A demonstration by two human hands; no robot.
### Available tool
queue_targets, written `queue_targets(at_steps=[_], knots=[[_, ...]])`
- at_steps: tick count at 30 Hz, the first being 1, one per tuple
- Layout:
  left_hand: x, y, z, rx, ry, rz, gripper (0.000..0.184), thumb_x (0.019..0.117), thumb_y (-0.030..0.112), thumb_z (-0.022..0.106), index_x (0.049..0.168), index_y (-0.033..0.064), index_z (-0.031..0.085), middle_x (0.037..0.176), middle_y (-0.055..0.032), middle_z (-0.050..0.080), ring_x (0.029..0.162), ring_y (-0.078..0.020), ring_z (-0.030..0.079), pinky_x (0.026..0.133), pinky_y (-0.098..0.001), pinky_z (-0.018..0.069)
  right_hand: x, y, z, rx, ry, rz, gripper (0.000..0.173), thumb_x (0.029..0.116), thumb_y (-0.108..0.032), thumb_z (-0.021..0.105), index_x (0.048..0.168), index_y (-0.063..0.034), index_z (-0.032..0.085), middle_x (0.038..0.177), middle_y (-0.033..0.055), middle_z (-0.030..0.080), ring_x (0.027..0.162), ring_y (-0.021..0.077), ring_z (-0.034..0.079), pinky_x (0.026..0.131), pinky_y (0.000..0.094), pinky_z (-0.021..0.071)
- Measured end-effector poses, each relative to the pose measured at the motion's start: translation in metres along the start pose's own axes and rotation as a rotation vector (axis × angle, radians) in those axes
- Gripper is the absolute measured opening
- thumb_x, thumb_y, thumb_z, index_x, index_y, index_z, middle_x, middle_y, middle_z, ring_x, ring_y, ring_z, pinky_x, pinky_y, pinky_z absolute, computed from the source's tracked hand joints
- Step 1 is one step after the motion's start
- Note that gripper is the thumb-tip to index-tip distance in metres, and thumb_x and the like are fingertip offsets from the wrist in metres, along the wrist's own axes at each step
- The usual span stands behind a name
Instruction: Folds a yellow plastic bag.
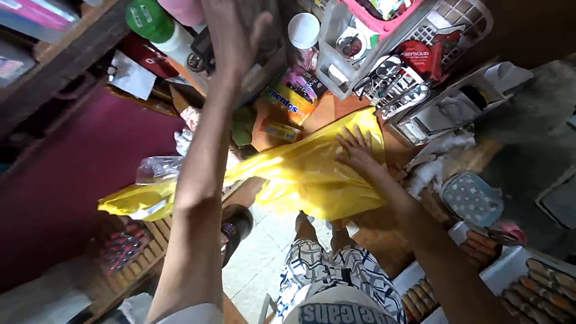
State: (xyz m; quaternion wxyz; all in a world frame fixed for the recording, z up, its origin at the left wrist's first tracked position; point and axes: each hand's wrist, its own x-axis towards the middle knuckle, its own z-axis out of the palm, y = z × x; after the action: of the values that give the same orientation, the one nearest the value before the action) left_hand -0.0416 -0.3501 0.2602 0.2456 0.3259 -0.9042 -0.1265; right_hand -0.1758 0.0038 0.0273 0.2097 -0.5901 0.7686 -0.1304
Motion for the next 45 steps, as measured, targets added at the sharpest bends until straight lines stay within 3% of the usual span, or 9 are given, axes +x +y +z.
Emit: queue_targets(at_steps=[3, 6, 10, 16, 26, 33, 39, 41, 45], knots=[[-0.152, 0.006, 0.015, -0.153, 0.101, 0.075, 0.058, 0.1042, 0.035, 0.057, 0.148, -0.0018, 0.045, 0.156, -0.0275, 0.040, 0.147, -0.0368, 0.038, 0.120, -0.0484, 0.0346, 0.001, -0.017, -0.035, 0.026, 0.019, 0.027, 0.069, 0.1042, -0.055, 0.047, 0.162, -0.0192, 0.032, 0.170, 0.0099, 0.021, 0.158, 0.0392, 0.009, 0.121, 0.0717, 0.0093], [-0.355, -0.039, 0.056, -0.299, 0.339, -0.453, 0.051, 0.1004, 0.016, 0.061, 0.140, -0.0108, 0.042, 0.149, -0.0274, 0.046, 0.140, -0.0307, 0.046, 0.115, -0.0413, 0.0427, -0.040, -0.003, -0.054, 0.193, 0.144, 0.046, 0.059, 0.1042, -0.047, 0.051, 0.153, -0.0127, 0.049, 0.164, 0.0112, 0.036, 0.155, 0.0360, 0.024, 0.124, 0.0614, 0.0208], [-0.505, -0.068, 0.108, -0.482, -0.140, -1.092, 0.096, 0.0791, -0.014, 0.063, 0.160, -0.0050, 0.012, 0.162, -0.0317, 0.026, 0.146, -0.0383, 0.038, 0.117, -0.0472, 0.0393, -0.170, 0.016, -0.029, 0.421, 0.233, 0.169, 0.078, 0.0867, -0.055, 0.071, 0.142, -0.0017, 0.057, 0.156, 0.0300, 0.038, 0.144, 0.0454, 0.039, 0.115, 0.0601, 0.0366], [-0.456, -0.045, 0.143, -0.725, -0.190, -1.045, 0.047, 0.0900, 0.005, 0.071, 0.131, -0.0129, 0.057, 0.135, -0.0273, 0.059, 0.128, -0.0258, 0.057, 0.110, -0.0367, 0.0456, -0.174, 0.010, -0.022, 0.452, 0.220, 0.256, 0.046, 0.0842, -0.002, 0.073, 0.129, 0.0063, 0.063, 0.138, 0.0291, 0.058, 0.128, 0.0382, 0.057, 0.107, 0.0478, 0.0489], [-0.492, -0.066, -0.001, -0.754, -0.068, -0.949, 0.015, 0.0902, 0.001, 0.055, 0.105, 0.0035, 0.055, 0.087, 0.0017, 0.065, 0.079, -0.0044, 0.065, 0.074, -0.0278, 0.0564, -0.183, 0.052, -0.040, 0.356, 0.143, 0.079, 0.019, 0.0717, 0.013, 0.067, 0.090, 0.0124, 0.065, 0.107, 0.0318, 0.065, 0.105, 0.0418, 0.065, 0.093, 0.0495, 0.0540], [-0.511, -0.045, 0.013, -1.001, 0.201, -1.017, 0.023, 0.0906, -0.004, 0.041, 0.112, 0.0028, 0.046, 0.103, -0.0060, 0.072, 0.095, -0.0169, 0.071, 0.085, -0.0382, 0.0595, -0.172, 0.041, -0.073, 0.361, -0.385, 0.216, 0.099, 0.0646, -0.060, 0.088, 0.145, -0.0122, 0.055, 0.166, 0.0258, 0.017, 0.152, 0.0458, 0.021, 0.119, 0.0599, 0.0311], [-0.502, -0.033, -0.003, -0.997, 0.291, -0.929, 0.047, 0.0847, 0.014, 0.069, 0.125, 0.0028, 0.049, 0.107, -0.0060, 0.069, 0.096, -0.0178, 0.070, 0.087, -0.0400, 0.0600, -0.060, 0.017, -0.023, -0.008, -0.141, -0.107, 0.079, 0.0922, -0.076, 0.047, 0.157, -0.0304, 0.043, 0.171, 0.0081, 0.019, 0.157, 0.0418, 0.004, 0.120, 0.0722, 0.0021], [-0.523, -0.045, -0.023, -0.988, 0.486, -0.962, 0.018, 0.0881, 0.005, 0.057, 0.105, 0.0115, 0.054, 0.086, 0.0035, 0.070, 0.079, -0.0102, 0.070, 0.073, -0.0332, 0.0610, -0.043, 0.040, 0.001, -0.119, -0.134, -0.101, 0.082, 0.0928, -0.079, 0.039, 0.162, -0.0356, 0.030, 0.173, 0.0046, 0.012, 0.157, 0.0420, -0.002, 0.116, 0.0778, -0.0032], [-0.560, -0.048, -0.030, -1.013, 0.421, -1.145, 0.024, 0.0968, 0.006, 0.037, 0.115, 0.0109, 0.051, 0.090, 0.0033, 0.071, 0.083, -0.0098, 0.070, 0.076, -0.0326, 0.0608, -0.040, 0.049, 0.003, -0.135, -0.038, -0.137, 0.085, 0.0940, -0.080, 0.031, 0.164, -0.0321, 0.026, 0.173, 0.0074, 0.011, 0.157, 0.0427, -0.001, 0.115, 0.0784, -0.0046]])
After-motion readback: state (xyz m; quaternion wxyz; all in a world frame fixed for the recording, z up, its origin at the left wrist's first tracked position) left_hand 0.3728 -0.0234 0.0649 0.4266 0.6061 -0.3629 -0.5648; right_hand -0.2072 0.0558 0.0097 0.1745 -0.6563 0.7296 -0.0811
